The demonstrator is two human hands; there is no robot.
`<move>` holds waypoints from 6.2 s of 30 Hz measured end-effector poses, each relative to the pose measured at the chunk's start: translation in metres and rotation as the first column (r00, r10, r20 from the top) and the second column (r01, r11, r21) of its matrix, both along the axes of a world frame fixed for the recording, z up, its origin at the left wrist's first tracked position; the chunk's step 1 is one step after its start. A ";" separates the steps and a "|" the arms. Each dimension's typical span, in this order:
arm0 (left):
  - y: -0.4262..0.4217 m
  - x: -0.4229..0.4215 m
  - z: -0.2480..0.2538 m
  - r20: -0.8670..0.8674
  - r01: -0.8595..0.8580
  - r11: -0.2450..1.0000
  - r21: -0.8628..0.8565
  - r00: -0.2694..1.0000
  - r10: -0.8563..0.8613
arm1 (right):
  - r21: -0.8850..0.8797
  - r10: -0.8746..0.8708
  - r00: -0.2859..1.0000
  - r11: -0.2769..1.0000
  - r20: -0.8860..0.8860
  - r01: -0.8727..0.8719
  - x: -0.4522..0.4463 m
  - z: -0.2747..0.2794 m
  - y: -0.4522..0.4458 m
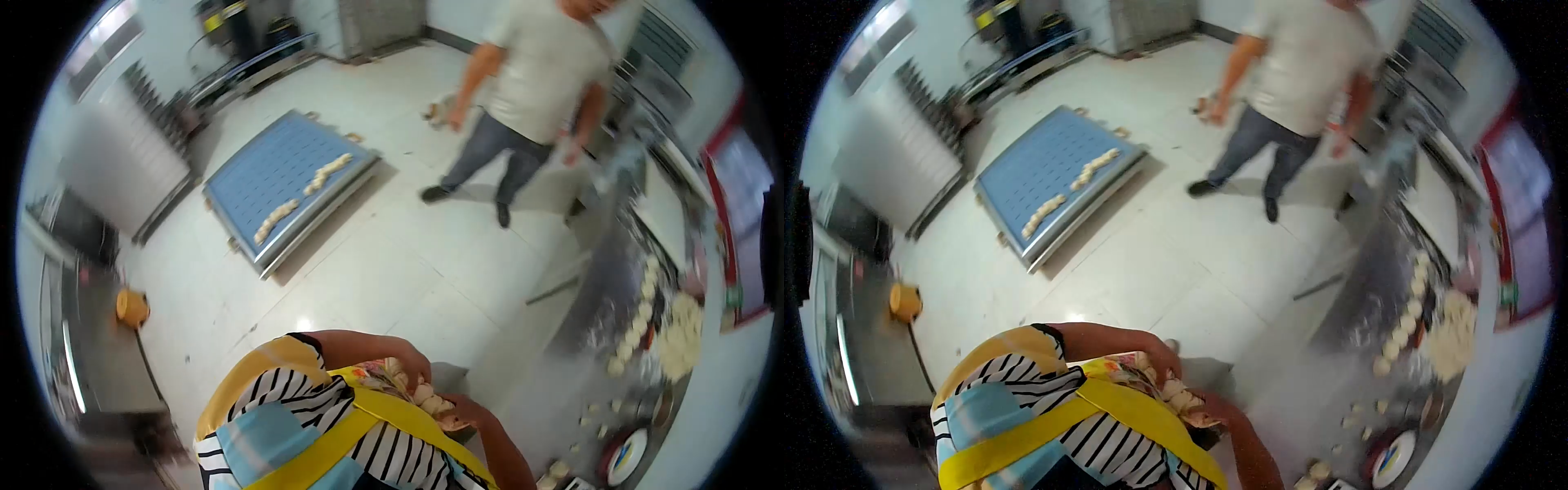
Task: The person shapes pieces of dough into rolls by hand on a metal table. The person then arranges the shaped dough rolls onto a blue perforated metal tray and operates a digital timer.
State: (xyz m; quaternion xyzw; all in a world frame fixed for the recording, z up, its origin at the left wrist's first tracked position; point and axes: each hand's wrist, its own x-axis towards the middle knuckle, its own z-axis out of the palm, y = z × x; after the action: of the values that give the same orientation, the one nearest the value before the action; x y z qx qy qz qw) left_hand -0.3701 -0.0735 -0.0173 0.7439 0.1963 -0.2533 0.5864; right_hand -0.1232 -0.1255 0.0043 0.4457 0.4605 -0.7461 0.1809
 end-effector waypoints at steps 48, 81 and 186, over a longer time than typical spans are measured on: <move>0.088 -1.026 -0.485 -0.054 -0.433 -0.265 0.862 -0.597 0.800 | 0.878 0.845 0.357 -0.237 0.397 -0.417 -1.253 -0.514 0.344; 0.030 -0.235 -0.115 0.050 0.374 0.786 0.493 0.889 -0.455 | 0.782 -0.977 0.207 0.161 0.042 0.603 -0.287 -0.147 -0.218; -0.065 -0.945 -0.229 -0.042 -0.646 -0.623 0.440 -0.708 0.705 | 0.671 0.945 0.217 -0.004 0.245 -0.741 -1.106 -0.282 0.305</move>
State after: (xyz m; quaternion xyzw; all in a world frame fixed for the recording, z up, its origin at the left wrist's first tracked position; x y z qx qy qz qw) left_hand -1.3155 -0.1385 -0.2459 0.0877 0.8863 0.2834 0.3555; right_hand -1.2293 0.1792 -0.2778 -0.0127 0.8849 -0.3022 0.3541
